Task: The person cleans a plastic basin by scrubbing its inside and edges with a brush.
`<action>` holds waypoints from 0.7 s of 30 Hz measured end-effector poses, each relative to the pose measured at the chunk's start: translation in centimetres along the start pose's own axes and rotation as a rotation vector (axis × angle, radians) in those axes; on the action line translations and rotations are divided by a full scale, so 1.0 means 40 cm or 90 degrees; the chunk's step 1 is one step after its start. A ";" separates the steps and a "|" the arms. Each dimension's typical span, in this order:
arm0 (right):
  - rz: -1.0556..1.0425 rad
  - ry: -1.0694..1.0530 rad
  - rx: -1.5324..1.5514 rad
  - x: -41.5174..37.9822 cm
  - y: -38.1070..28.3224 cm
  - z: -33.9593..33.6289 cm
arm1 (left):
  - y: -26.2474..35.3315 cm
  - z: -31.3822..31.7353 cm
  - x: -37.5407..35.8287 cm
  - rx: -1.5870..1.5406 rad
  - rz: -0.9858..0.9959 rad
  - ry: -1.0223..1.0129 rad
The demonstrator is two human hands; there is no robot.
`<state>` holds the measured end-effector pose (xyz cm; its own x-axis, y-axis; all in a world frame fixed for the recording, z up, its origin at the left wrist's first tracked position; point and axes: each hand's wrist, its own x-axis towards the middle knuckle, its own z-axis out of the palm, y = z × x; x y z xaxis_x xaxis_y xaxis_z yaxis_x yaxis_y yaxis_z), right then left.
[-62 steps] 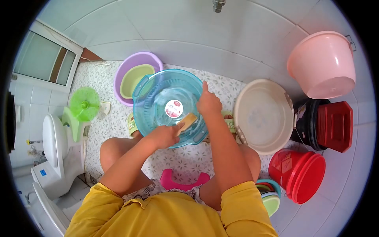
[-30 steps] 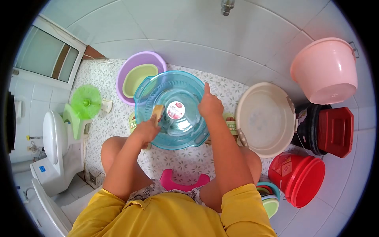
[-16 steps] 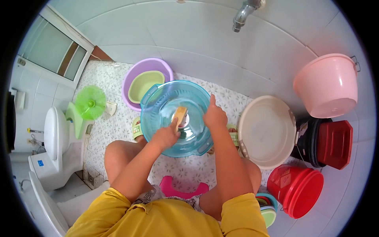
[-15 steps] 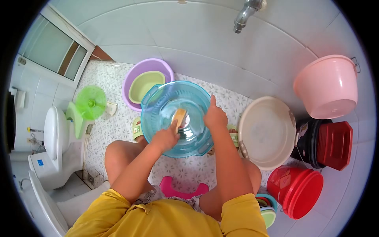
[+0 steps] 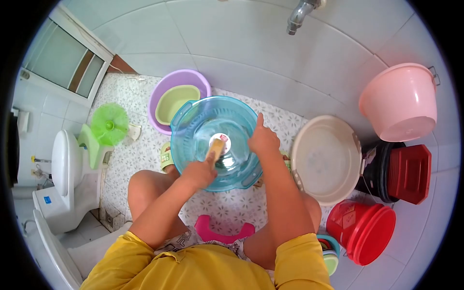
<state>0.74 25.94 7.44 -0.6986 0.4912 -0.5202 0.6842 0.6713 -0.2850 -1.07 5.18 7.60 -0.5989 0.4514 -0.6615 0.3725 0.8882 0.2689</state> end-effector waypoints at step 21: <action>-0.015 0.050 -0.023 -0.024 -0.020 -0.010 | -0.077 -0.106 0.073 0.139 0.022 -0.004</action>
<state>0.78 25.17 8.49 -0.7294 0.5162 -0.4489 0.6607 0.7018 -0.2664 -6.98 4.12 7.80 -0.5796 0.4796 -0.6588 0.5373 0.8328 0.1336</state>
